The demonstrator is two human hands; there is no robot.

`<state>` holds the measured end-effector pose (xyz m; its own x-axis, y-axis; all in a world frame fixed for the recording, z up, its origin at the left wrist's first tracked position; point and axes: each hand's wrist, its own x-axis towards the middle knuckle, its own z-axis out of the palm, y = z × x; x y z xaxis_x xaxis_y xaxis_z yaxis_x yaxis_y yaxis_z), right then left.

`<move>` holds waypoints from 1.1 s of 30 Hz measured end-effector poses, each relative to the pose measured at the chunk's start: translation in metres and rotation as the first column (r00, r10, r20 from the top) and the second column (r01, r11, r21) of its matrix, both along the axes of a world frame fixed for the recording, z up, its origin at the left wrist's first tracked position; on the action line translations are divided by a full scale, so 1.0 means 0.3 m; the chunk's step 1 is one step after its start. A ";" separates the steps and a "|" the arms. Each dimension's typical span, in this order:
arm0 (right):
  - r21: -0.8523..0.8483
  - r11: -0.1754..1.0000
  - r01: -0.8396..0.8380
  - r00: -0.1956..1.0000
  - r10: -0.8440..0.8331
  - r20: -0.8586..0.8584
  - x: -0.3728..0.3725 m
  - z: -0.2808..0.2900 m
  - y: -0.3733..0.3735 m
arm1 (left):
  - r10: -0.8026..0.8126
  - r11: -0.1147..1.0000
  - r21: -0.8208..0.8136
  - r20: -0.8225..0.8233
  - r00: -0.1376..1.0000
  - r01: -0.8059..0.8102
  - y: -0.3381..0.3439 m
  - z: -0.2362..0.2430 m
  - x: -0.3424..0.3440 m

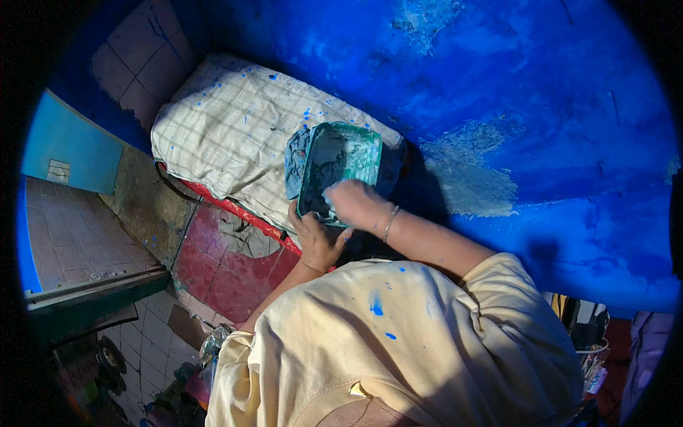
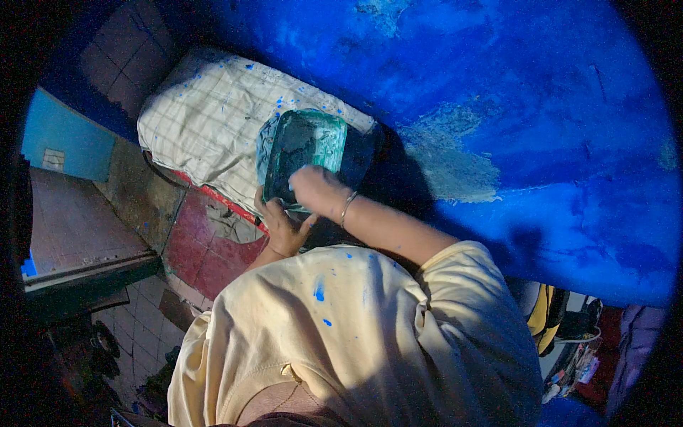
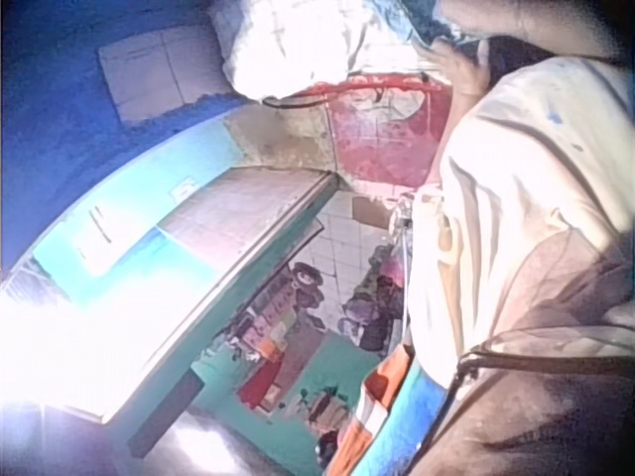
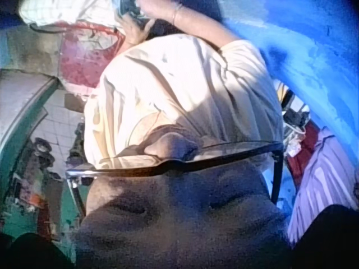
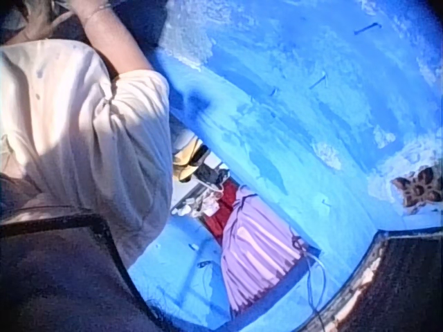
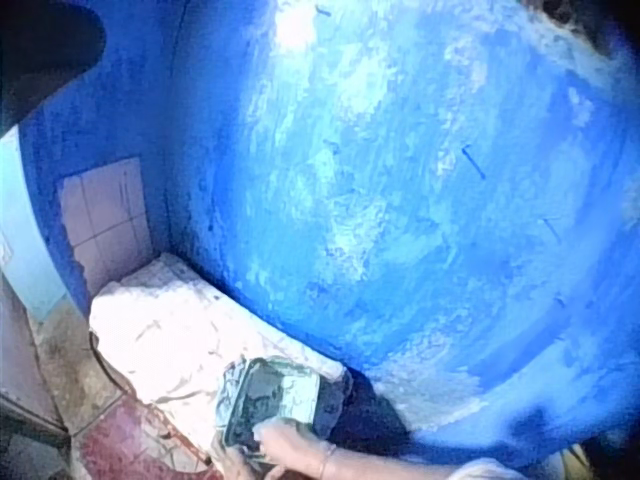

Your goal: The person patches a blue wall using a scraper and white putty from a small green container.

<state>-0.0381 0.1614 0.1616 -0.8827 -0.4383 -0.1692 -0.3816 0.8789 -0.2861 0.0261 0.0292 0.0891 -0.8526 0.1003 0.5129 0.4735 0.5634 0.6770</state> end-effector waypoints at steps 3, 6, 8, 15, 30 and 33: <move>-0.111 0.987 0.112 0.992 -0.118 -0.051 -0.121 0.045 0.077 | 0.014 1.000 0.012 0.031 0.999 -0.014 -0.002 0.013 0.003; -0.043 0.975 0.218 0.968 -0.221 -0.120 -0.208 0.046 0.085 | 0.019 1.000 0.005 0.038 0.999 -0.019 0.001 0.011 0.005; 0.022 0.985 0.170 0.985 -0.169 -0.036 -0.169 0.004 0.055 | 0.023 1.000 -0.011 0.041 0.999 -0.022 0.006 0.010 0.000; -0.114 0.993 0.038 0.997 -0.045 -0.058 -0.130 0.039 0.093 | 0.000 1.000 0.000 0.059 0.998 0.000 0.007 0.040 0.009; -0.770 0.070 0.634 0.773 -0.010 0.635 -0.173 0.206 0.284 | -0.063 0.985 0.158 -0.039 0.997 0.069 -0.031 0.085 -0.111; -0.686 -0.353 0.637 0.771 0.254 0.584 -0.114 0.313 0.425 | -0.023 0.990 0.136 -0.006 1.000 0.023 -0.041 0.053 -0.166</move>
<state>-0.0724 0.2890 0.2555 -0.9647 -0.2221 -0.1419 0.2563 -0.6651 -0.7014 -0.0238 0.0169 0.1049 -0.8486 0.0490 0.5268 0.4885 0.4551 0.7445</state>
